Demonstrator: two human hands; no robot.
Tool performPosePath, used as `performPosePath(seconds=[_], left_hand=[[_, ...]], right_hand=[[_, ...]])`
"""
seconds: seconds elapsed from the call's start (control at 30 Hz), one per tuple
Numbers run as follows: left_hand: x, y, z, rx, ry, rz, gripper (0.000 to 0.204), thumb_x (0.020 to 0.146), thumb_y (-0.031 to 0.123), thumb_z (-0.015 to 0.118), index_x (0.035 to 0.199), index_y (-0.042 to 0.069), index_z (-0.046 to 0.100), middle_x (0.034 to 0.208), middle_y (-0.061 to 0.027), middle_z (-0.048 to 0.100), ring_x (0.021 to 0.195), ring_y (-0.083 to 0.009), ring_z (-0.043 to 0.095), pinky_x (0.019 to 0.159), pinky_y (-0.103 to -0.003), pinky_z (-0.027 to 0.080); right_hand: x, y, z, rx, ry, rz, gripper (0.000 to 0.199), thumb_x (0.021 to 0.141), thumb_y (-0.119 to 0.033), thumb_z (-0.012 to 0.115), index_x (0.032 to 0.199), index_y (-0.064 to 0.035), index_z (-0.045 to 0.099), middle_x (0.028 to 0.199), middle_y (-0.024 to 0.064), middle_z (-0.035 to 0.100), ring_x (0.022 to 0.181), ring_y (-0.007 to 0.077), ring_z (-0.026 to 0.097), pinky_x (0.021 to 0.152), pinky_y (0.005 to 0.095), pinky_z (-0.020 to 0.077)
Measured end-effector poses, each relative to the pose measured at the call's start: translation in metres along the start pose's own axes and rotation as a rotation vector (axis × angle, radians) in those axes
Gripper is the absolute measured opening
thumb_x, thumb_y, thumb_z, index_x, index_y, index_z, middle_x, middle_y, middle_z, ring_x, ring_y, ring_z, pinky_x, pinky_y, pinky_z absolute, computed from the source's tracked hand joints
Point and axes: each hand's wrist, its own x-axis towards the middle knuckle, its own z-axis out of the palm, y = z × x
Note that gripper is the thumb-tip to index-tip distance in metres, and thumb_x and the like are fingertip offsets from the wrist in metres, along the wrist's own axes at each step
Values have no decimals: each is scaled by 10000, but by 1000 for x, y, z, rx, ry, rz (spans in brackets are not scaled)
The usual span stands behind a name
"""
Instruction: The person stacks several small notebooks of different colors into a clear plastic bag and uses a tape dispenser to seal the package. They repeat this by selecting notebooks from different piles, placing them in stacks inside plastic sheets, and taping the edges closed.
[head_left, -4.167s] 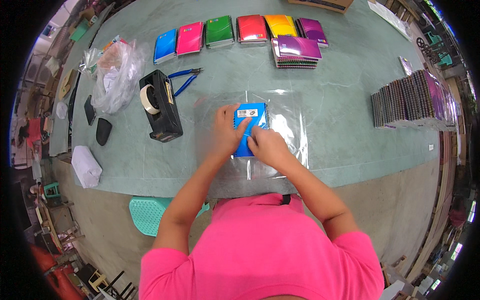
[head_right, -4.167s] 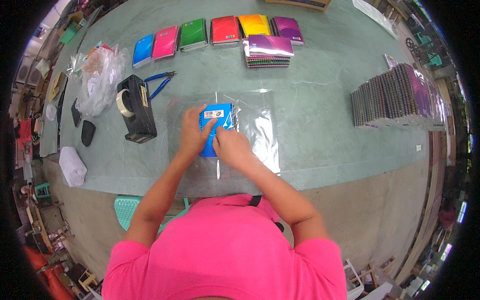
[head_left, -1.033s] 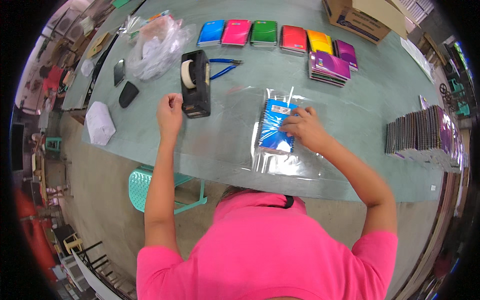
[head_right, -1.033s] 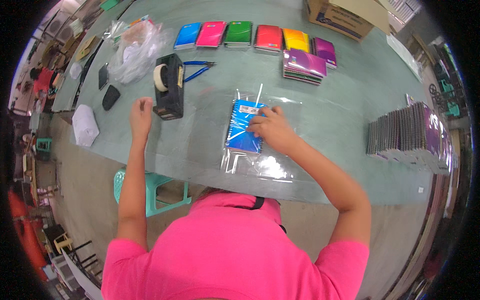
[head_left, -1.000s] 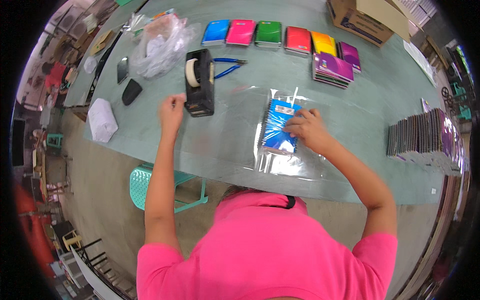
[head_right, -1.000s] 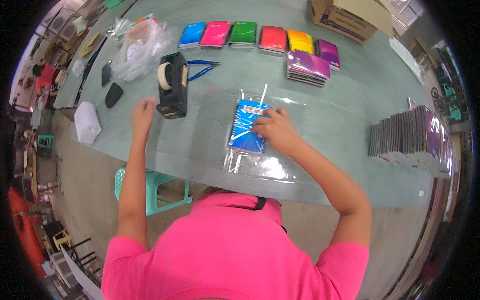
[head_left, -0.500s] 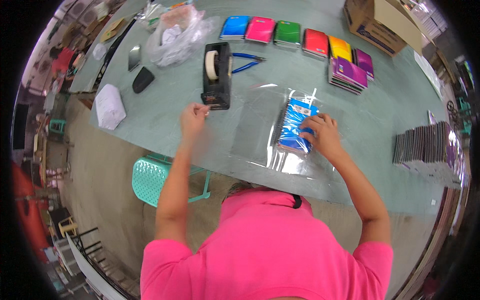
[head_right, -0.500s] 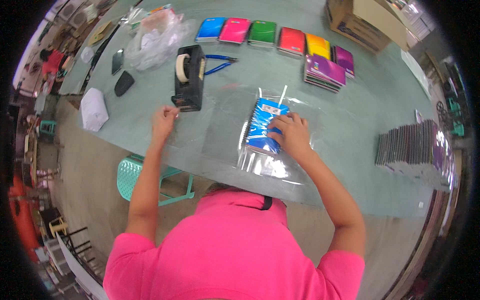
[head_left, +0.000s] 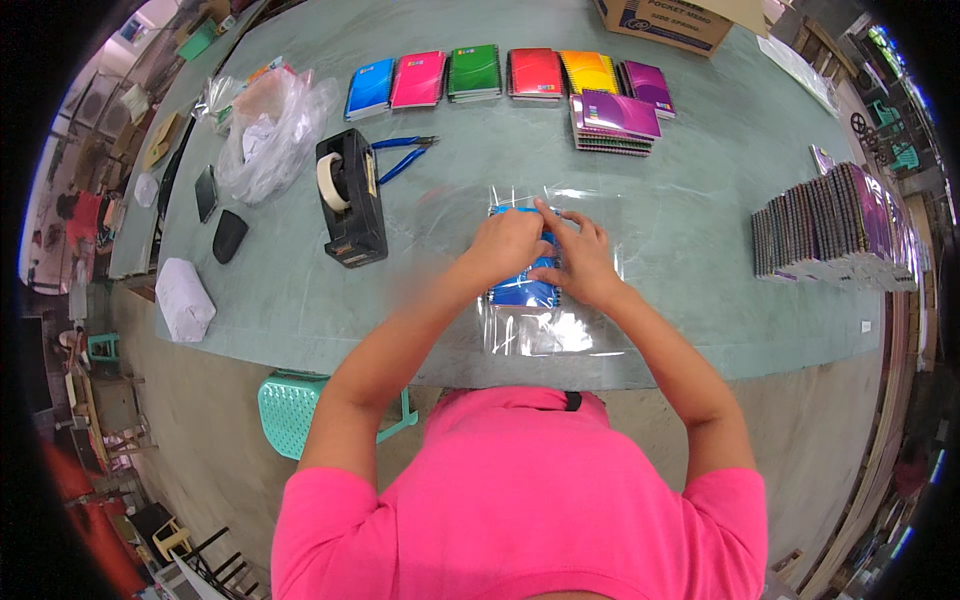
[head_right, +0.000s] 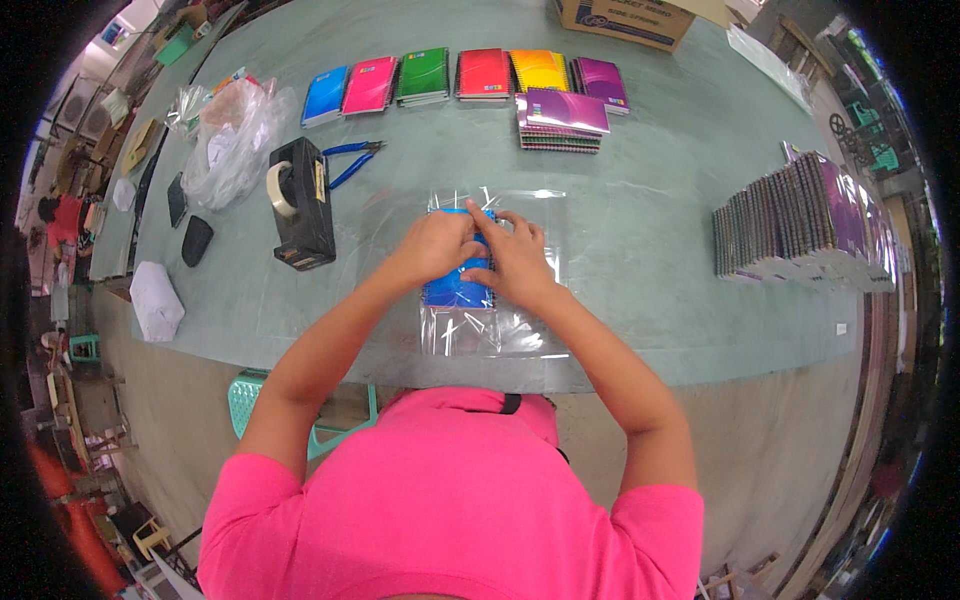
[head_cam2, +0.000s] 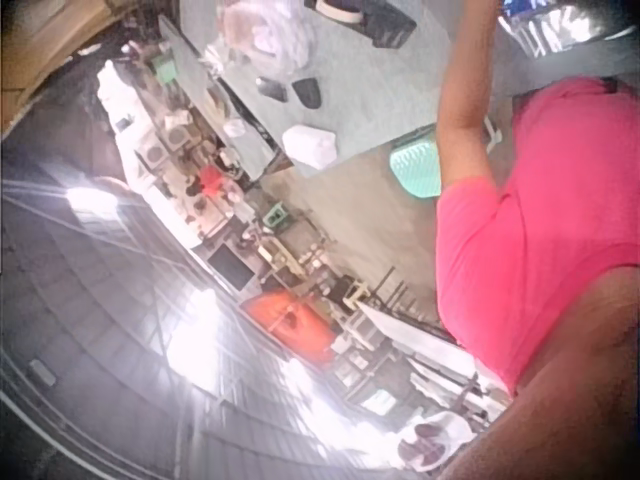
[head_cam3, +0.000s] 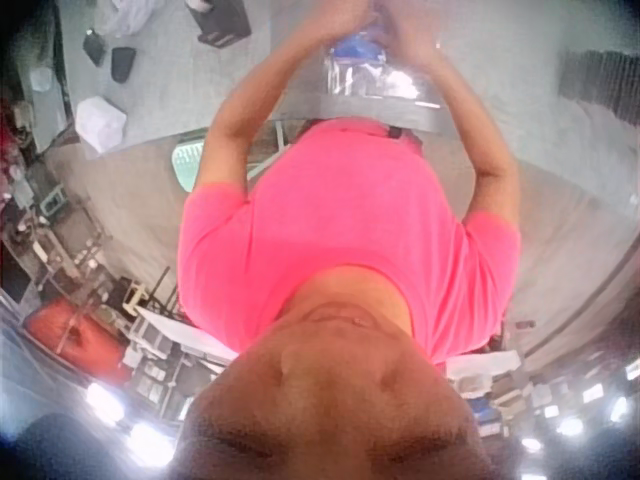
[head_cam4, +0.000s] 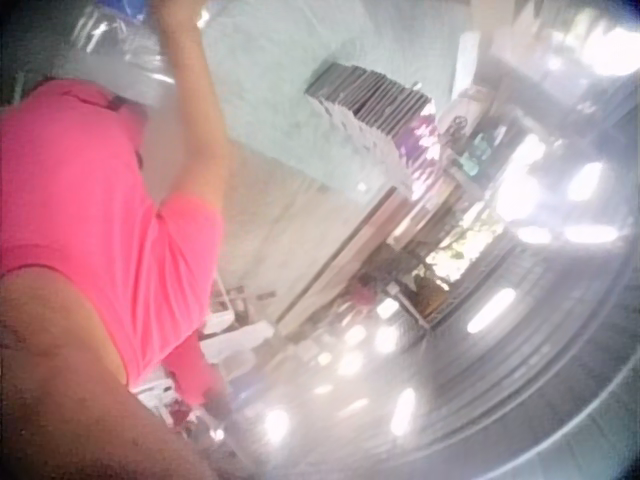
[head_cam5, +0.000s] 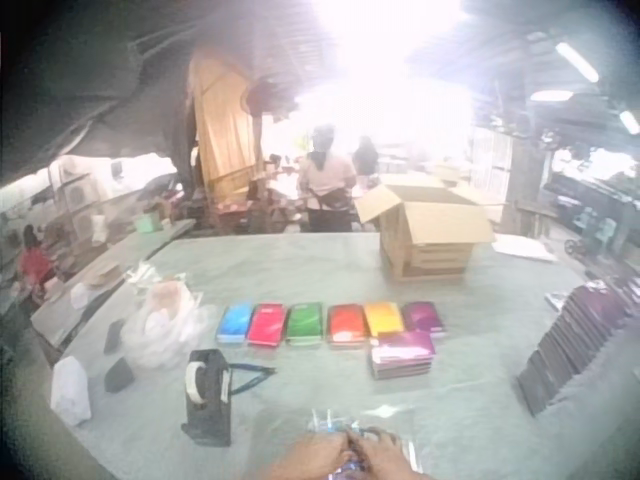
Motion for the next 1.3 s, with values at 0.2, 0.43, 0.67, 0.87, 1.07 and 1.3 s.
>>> performPosePath(seconds=[0.2, 0.43, 0.67, 0.87, 1.07, 1.3], left_hand=[[-7, -22, -26, -12, 37, -252, 470, 575, 344, 807, 846, 8, 623, 771, -150, 632, 751, -264, 634, 665, -377, 492], [-51, -26, 26, -945, 325, -396, 789, 592, 135, 832, 1233, 49, 381, 1142, -91, 533, 1049, -213, 536, 875, -331, 454], [-78, -27, -8, -688, 195, -73, 1023, 530, 36, 848, 1361, 78, 253, 1259, -83, 428, 1168, -220, 451, 938, -344, 416], [-91, 9, -72, 167, 330, 308, 799, 530, 111, 825, 1246, 142, 470, 1314, -132, 408, 1217, -319, 385, 999, -442, 329], [-90, 25, -93, 65, 489, 484, 357, 634, 216, 784, 888, 94, 565, 1158, -113, 517, 1094, -304, 468, 935, -424, 369], [-127, -22, -43, -74, 425, 169, 415, 628, 118, 798, 986, 59, 597, 985, -116, 557, 951, -258, 538, 785, -324, 449]], right_hand=[[-14, 4, 10, 292, 208, 139, 874, 700, -287, 760, 1408, -130, 274, 1236, 141, 521, 1190, 316, 425, 972, 456, 339], [-23, -4, 27, 1018, 244, 525, 700, 722, -123, 743, 1309, -18, 376, 1238, 127, 498, 1129, 223, 477, 893, 338, 438], [-46, -16, -2, 873, 204, 175, 749, 661, 23, 731, 1306, -109, 373, 1271, 89, 449, 1204, 221, 430, 954, 363, 406], [-34, -44, -67, -139, 256, -378, 530, 611, -87, 743, 1114, -153, 590, 1371, 113, 380, 1282, 317, 322, 1021, 468, 307], [-26, -73, -89, -10, 348, -390, 181, 681, -90, 716, 854, -91, 661, 1262, 106, 505, 1193, 303, 435, 976, 432, 347], [-71, -20, -31, 353, 460, -51, 284, 683, -21, 732, 949, -66, 646, 1036, 97, 598, 940, 276, 574, 791, 347, 468]])
